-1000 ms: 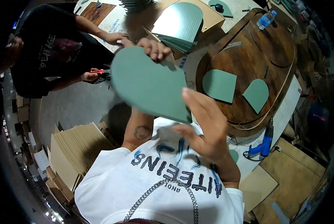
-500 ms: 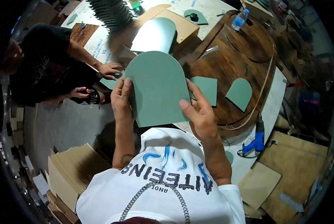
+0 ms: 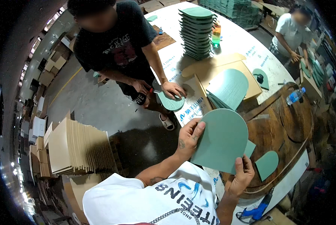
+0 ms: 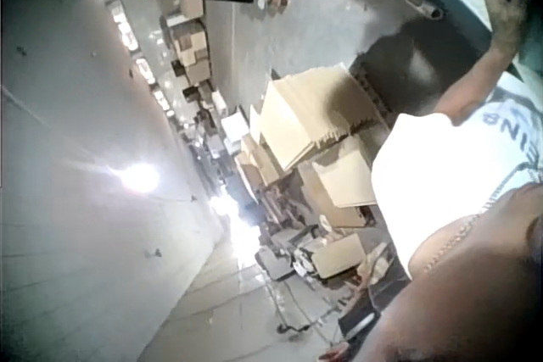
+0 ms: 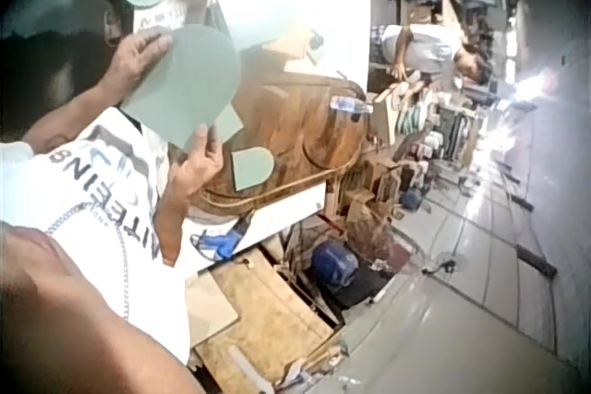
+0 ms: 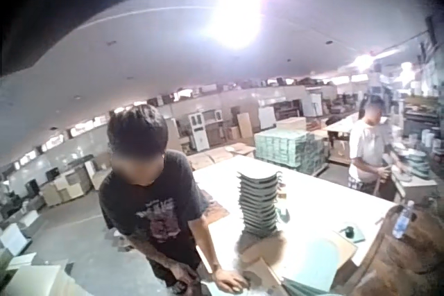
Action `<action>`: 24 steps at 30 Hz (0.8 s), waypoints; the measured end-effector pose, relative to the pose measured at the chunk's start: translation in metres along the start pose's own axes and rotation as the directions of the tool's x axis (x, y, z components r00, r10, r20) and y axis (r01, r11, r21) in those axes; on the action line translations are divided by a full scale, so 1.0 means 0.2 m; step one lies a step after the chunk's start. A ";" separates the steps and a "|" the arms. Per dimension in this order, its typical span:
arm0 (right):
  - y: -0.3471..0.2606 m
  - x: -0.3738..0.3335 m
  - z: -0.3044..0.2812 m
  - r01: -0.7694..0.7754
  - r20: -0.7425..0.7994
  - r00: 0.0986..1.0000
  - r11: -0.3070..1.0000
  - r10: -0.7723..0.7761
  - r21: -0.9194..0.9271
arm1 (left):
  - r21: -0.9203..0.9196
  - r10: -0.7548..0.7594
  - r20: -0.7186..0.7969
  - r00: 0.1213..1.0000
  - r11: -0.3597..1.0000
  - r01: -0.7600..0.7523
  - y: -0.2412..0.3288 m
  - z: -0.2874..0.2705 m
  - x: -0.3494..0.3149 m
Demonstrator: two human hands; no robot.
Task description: The person uses a heat gun to soften a light-green semi-circular plastic part, then bends it into a curved shape and places it on a stack. The person repeats this process for multiple parts, handling them one at a time.
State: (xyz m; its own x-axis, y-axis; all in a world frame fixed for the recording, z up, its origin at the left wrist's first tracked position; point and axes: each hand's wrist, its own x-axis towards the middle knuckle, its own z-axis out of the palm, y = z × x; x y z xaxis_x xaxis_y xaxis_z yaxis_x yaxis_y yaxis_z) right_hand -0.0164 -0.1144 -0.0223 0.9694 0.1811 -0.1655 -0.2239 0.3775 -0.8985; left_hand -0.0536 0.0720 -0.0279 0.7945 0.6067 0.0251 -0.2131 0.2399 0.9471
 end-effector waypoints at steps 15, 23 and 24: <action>-0.06 -0.11 -0.33 -0.053 -0.055 0.997 0.986 0.045 -0.160 | -0.175 -0.397 0.062 0.916 0.899 0.401 -0.14 0.13 0.05; -0.05 0.02 -0.26 -0.090 -0.098 0.991 0.994 0.096 0.064 | -0.152 -0.425 0.298 0.855 0.863 0.482 -0.08 0.17 0.12; -0.04 0.02 -0.27 -0.097 -0.039 0.994 0.994 0.099 0.053 | -0.130 -0.397 0.355 0.846 0.876 0.465 -0.09 0.18 0.11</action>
State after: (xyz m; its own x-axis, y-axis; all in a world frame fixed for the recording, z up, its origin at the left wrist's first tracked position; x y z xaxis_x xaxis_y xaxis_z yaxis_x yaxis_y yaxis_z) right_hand -0.0052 -0.1656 -0.0377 0.9457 0.1822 -0.2690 -0.3215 0.4055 -0.8557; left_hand -0.0122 0.0544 -0.0329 0.9589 0.1494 -0.2414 0.1092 0.5907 0.7995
